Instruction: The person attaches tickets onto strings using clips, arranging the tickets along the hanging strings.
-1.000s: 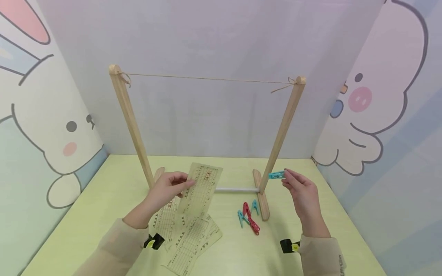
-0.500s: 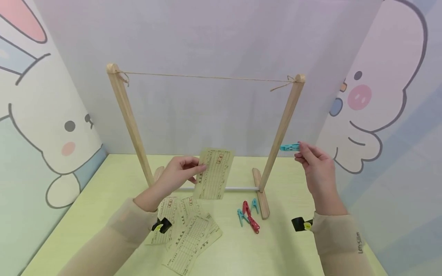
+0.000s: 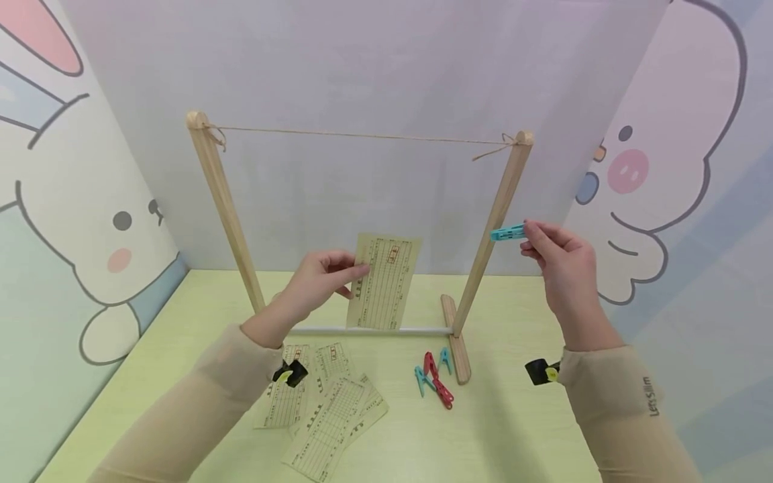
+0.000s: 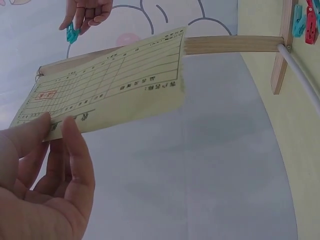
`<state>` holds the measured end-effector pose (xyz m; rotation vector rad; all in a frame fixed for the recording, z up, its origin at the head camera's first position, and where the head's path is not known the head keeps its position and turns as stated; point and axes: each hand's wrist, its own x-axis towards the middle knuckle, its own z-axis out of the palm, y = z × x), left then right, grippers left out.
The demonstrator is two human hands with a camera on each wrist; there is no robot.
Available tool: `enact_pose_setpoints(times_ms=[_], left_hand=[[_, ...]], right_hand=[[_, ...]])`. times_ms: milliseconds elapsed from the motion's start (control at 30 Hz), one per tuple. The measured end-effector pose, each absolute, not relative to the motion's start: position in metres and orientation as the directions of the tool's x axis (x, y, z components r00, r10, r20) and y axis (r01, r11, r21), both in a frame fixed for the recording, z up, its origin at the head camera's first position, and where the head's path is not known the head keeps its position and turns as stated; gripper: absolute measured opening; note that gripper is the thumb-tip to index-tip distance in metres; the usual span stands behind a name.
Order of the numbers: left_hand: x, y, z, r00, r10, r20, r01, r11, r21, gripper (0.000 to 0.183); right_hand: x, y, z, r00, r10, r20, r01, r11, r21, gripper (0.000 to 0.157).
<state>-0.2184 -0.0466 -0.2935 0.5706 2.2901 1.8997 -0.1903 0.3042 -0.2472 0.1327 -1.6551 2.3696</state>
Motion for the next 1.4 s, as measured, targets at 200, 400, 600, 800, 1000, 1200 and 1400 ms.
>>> enact_pose_setpoints(times_ms=[200,400,600,800,1000,1200,1400], left_hand=[[-0.221,-0.045,-0.285,-0.926,0.337,0.168,0.225,0.137,0.965,0.021],[-0.224,-0.045,-0.277,-0.922,0.347,0.172,0.225,0.118,0.967,0.023],[-0.229,-0.047,-0.265,-0.919,0.353,0.178,0.23,0.111,0.967,0.023],[-0.232,-0.045,-0.253,-0.915,0.352,0.199,0.258,0.129,0.958,0.02],[-0.234,-0.038,-0.241,-0.905,0.363,0.221,0.292,0.154,0.944,0.019],[-0.237,-0.032,-0.231,-0.894,0.379,0.239,0.326,0.186,0.927,0.018],[-0.242,-0.026,-0.227,-0.885,0.394,0.248,0.364,0.251,0.897,0.017]], right_hand=[[-0.195,0.305,-0.234,-0.956,0.16,0.246,-0.275,-0.195,-0.942,0.024],[-0.198,0.308,-0.22,-0.953,0.164,0.253,-0.281,-0.173,-0.944,0.025],[-0.198,0.314,-0.204,-0.953,0.176,0.245,-0.276,-0.182,-0.944,0.024],[-0.199,0.321,-0.188,-0.951,0.188,0.245,-0.282,-0.204,-0.937,0.023],[-0.203,0.326,-0.174,-0.942,0.177,0.284,-0.32,-0.227,-0.92,0.025],[-0.207,0.327,-0.156,-0.94,0.196,0.279,-0.317,-0.202,-0.927,0.029],[-0.212,0.322,-0.14,-0.928,0.21,0.308,-0.343,-0.152,-0.927,0.03]])
